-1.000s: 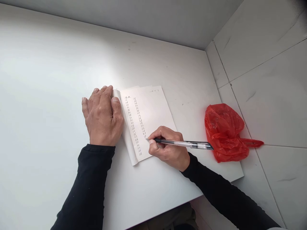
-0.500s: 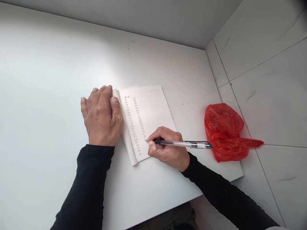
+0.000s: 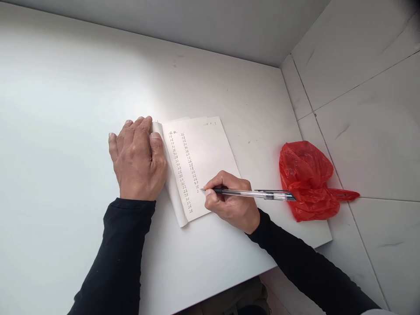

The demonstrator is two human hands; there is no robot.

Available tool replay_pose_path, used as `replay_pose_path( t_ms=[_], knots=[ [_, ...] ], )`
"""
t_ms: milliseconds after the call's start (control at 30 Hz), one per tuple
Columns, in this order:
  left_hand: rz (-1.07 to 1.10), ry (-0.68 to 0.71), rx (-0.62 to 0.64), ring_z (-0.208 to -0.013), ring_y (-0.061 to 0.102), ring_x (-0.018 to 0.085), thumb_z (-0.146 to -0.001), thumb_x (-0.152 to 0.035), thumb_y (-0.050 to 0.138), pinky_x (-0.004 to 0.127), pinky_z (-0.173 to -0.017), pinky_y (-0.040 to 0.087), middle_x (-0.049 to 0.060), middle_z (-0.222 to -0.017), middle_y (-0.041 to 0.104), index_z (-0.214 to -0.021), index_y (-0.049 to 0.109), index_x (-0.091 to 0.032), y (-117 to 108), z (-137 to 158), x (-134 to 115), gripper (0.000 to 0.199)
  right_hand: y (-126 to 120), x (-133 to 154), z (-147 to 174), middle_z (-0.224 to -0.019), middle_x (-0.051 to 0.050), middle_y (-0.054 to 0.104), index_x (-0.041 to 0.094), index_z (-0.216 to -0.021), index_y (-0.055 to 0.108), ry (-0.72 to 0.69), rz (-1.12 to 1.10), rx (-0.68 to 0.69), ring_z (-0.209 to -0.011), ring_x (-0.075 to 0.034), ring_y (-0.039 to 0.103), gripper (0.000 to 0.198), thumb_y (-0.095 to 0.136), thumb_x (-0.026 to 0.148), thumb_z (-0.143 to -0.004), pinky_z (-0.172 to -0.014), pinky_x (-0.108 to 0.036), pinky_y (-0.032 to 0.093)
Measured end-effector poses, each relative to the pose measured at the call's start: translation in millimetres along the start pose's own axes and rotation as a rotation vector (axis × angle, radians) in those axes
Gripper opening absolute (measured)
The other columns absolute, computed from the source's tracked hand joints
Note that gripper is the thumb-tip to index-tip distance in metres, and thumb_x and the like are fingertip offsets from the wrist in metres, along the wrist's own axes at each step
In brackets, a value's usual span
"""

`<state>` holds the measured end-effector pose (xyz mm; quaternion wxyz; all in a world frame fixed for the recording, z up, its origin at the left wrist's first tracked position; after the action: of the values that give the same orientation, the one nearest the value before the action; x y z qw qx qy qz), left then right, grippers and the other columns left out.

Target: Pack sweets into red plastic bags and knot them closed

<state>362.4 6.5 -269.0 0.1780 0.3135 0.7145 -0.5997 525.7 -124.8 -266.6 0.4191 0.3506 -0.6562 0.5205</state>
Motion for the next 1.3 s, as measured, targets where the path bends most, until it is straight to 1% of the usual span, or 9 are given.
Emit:
replay_pose_path(
  t_ms=[333,633,900,1000,1067,1100,1167,1233,1300],
  knots=[
    [0.003,-0.001,0.001,-0.151,0.036,0.032,-0.101,-0.028,0.037,0.056,-0.127,0.011,0.013,-0.154,0.053,-0.148,0.053,-0.013,0.4,0.3,0.3,0.052,1.5,-0.3,-0.3,-0.063,0.006,0.058,0.022,-0.08,0.064,0.015,0.015,0.011,-0.063,-0.012,0.058,0.011,0.062,0.012,-0.075,-0.059,-0.023,0.049],
    [-0.01,0.005,-0.001,-0.151,0.037,0.032,-0.101,-0.028,0.037,0.058,-0.127,0.013,0.012,-0.154,0.054,-0.148,0.054,-0.015,0.6,0.6,0.1,0.052,2.4,0.1,0.2,-0.062,0.006,0.057,0.022,-0.075,0.063,0.019,0.019,0.011,-0.061,-0.012,0.057,0.01,0.06,0.013,-0.073,-0.056,-0.024,0.047],
    [-0.006,0.0,0.006,-0.151,0.036,0.032,-0.1,-0.028,0.037,0.056,-0.127,0.012,0.013,-0.154,0.053,-0.148,0.053,-0.014,1.3,0.1,1.0,0.052,1.6,-5.7,2.1,-0.064,0.006,0.059,0.023,-0.079,0.066,0.049,0.008,0.015,-0.056,-0.011,0.054,0.011,0.063,0.013,-0.075,-0.054,-0.023,0.047],
    [-0.008,-0.003,0.003,-0.151,0.036,0.031,-0.101,-0.029,0.037,0.056,-0.127,0.012,0.013,-0.154,0.053,-0.148,0.053,-0.014,1.5,0.1,2.0,0.052,-4.4,-9.5,4.4,-0.068,0.005,0.062,0.023,-0.082,0.066,0.065,-0.084,-0.044,-0.056,-0.011,0.054,0.01,0.064,0.014,-0.078,-0.053,-0.024,0.047],
    [-0.014,0.004,-0.004,-0.151,0.036,0.03,-0.101,-0.03,0.037,0.055,-0.128,0.012,0.012,-0.154,0.053,-0.148,0.053,-0.016,1.1,0.2,2.0,0.052,-10.6,-13.2,6.4,-0.069,0.004,0.062,0.024,-0.083,0.064,0.075,-0.153,-0.11,-0.058,-0.012,0.057,0.003,0.065,0.02,-0.084,-0.054,-0.025,0.048],
    [-0.014,0.007,-0.011,-0.151,0.037,0.03,-0.101,-0.031,0.037,0.055,-0.128,0.013,0.011,-0.154,0.054,-0.148,0.054,-0.018,0.5,0.2,2.0,0.052,-12.2,-15.0,7.1,-0.069,0.003,0.061,0.023,-0.082,0.062,0.079,-0.179,-0.129,-0.06,-0.013,0.057,0.008,0.064,0.026,-0.089,-0.055,-0.025,0.048],
    [-0.002,0.012,-0.039,-0.15,0.039,0.029,-0.101,-0.031,0.037,0.055,-0.127,0.015,0.009,-0.152,0.056,-0.146,0.055,-0.021,-2.3,-0.2,2.0,0.05,-12.6,-17.6,7.4,-0.068,0.002,0.058,0.023,-0.076,0.056,0.091,-0.2,-0.131,-0.059,-0.014,0.056,0.027,0.057,0.039,-0.098,-0.054,-0.026,0.047],
    [0.047,0.001,-0.076,-0.148,0.042,0.029,-0.102,-0.03,0.037,0.057,-0.127,0.015,0.009,-0.15,0.059,-0.144,0.057,-0.022,-7.2,-1.0,3.9,0.047,-9.9,-19.7,6.1,-0.066,0.002,0.052,0.023,-0.071,0.047,0.135,-0.137,-0.082,-0.057,-0.013,0.053,0.043,0.045,0.051,-0.103,-0.053,-0.026,0.045],
    [0.124,-0.022,-0.117,-0.144,0.048,0.027,-0.102,-0.029,0.037,0.056,-0.127,0.021,0.01,-0.146,0.062,-0.14,0.059,-0.02,-14.7,-1.2,7.7,0.046,-9.8,-20.0,4.1,-0.062,0.003,0.045,0.024,-0.069,0.039,0.186,-0.031,-0.021,-0.054,-0.012,0.049,0.048,0.037,0.057,-0.104,-0.052,-0.025,0.043]
  ],
)
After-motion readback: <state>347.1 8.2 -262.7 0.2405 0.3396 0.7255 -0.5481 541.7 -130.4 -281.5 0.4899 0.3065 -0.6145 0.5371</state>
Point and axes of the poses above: each hand's wrist, its own z-axis away from the middle knuckle, its own y-axis out of the palm, x = y × z, the point moved 9 cm from there along -z, towards the middle knuckle
